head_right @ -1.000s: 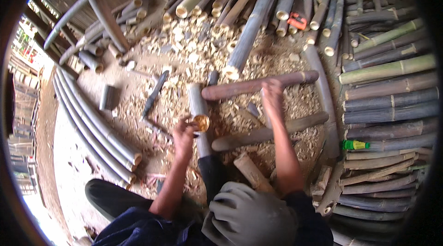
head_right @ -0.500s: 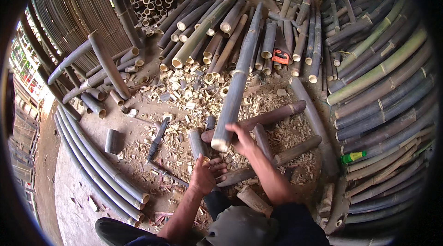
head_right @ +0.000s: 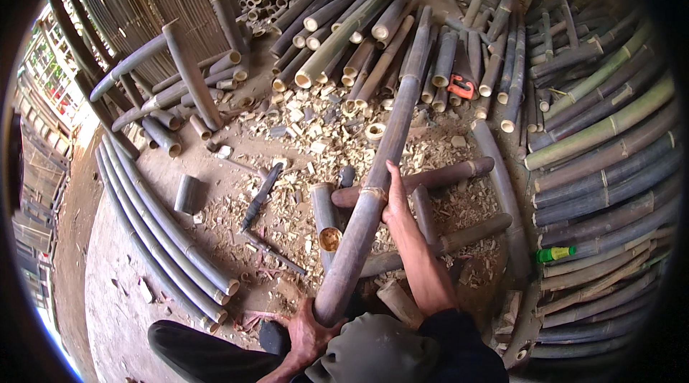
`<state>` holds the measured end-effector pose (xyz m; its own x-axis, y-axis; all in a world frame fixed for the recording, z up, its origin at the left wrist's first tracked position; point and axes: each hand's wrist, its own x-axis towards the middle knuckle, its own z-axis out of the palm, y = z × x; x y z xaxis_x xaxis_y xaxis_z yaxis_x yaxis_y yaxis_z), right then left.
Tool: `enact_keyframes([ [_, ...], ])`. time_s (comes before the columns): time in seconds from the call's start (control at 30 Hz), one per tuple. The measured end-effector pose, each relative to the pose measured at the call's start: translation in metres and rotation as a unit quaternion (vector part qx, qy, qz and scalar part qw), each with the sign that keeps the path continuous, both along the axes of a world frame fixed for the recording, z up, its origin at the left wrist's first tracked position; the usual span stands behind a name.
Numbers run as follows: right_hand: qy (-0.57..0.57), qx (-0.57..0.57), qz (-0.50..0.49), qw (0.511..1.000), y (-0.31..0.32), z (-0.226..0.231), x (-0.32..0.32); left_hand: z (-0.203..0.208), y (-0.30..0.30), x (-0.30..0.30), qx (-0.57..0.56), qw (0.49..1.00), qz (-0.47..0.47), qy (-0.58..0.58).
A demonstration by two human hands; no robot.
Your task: The person carves a hole into a bamboo pole using a knife and chisel, and then fits a bamboo piece into the opening.
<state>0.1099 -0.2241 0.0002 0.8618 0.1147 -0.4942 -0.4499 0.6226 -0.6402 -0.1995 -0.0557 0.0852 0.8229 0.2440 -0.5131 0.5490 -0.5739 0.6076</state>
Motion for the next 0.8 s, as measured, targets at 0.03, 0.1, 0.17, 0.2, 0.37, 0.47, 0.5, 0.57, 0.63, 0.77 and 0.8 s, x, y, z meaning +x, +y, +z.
enact_keyframes([
  [0.03, 0.008, -0.017, 0.011, 1.000, 0.010, 0.006, -0.008, -0.011, 0.003, -0.009, 0.010, 1.000, 0.000, -0.014],
  [0.1, 0.011, -0.031, 0.009, 0.999, -0.001, 0.007, -0.005, -0.030, -0.004, -0.015, -0.001, 0.999, -0.009, -0.050],
  [0.17, -0.002, -0.036, 0.036, 0.999, 0.009, 0.026, -0.005, -0.036, -0.002, -0.011, 0.003, 0.998, 0.006, -0.062],
  [0.2, -0.007, -0.040, 0.019, 0.999, 0.004, 0.034, 0.002, -0.045, -0.005, -0.005, -0.001, 0.996, 0.004, -0.084],
  [0.37, -0.200, -0.108, 0.010, 0.974, 0.004, 0.108, 0.020, -0.096, -0.002, 0.050, 0.054, 0.968, -0.007, -0.246],
  [0.47, -0.293, -0.198, -0.046, 0.934, 0.022, 0.145, 0.035, -0.116, 0.006, 0.102, 0.055, 0.964, 0.000, -0.261],
  [0.5, -0.320, -0.224, -0.061, 0.918, 0.030, 0.150, 0.039, -0.118, 0.013, 0.114, 0.059, 0.962, -0.011, -0.266],
  [0.57, -0.369, -0.246, -0.069, 0.894, 0.038, 0.157, 0.037, -0.116, 0.030, 0.136, 0.021, 0.969, -0.042, -0.244],
  [0.63, -0.407, -0.248, -0.060, 0.877, 0.031, 0.159, 0.027, -0.106, 0.057, 0.154, -0.073, 0.975, -0.088, -0.188],
  [0.77, -0.470, -0.258, -0.047, 0.842, 0.044, 0.168, -0.016, -0.038, 0.095, 0.179, -0.292, 0.920, 0.031, -0.259],
  [0.8, -0.474, -0.267, -0.044, 0.838, 0.047, 0.173, -0.025, -0.015, 0.098, 0.183, -0.288, 0.915, 0.033, -0.280],
])
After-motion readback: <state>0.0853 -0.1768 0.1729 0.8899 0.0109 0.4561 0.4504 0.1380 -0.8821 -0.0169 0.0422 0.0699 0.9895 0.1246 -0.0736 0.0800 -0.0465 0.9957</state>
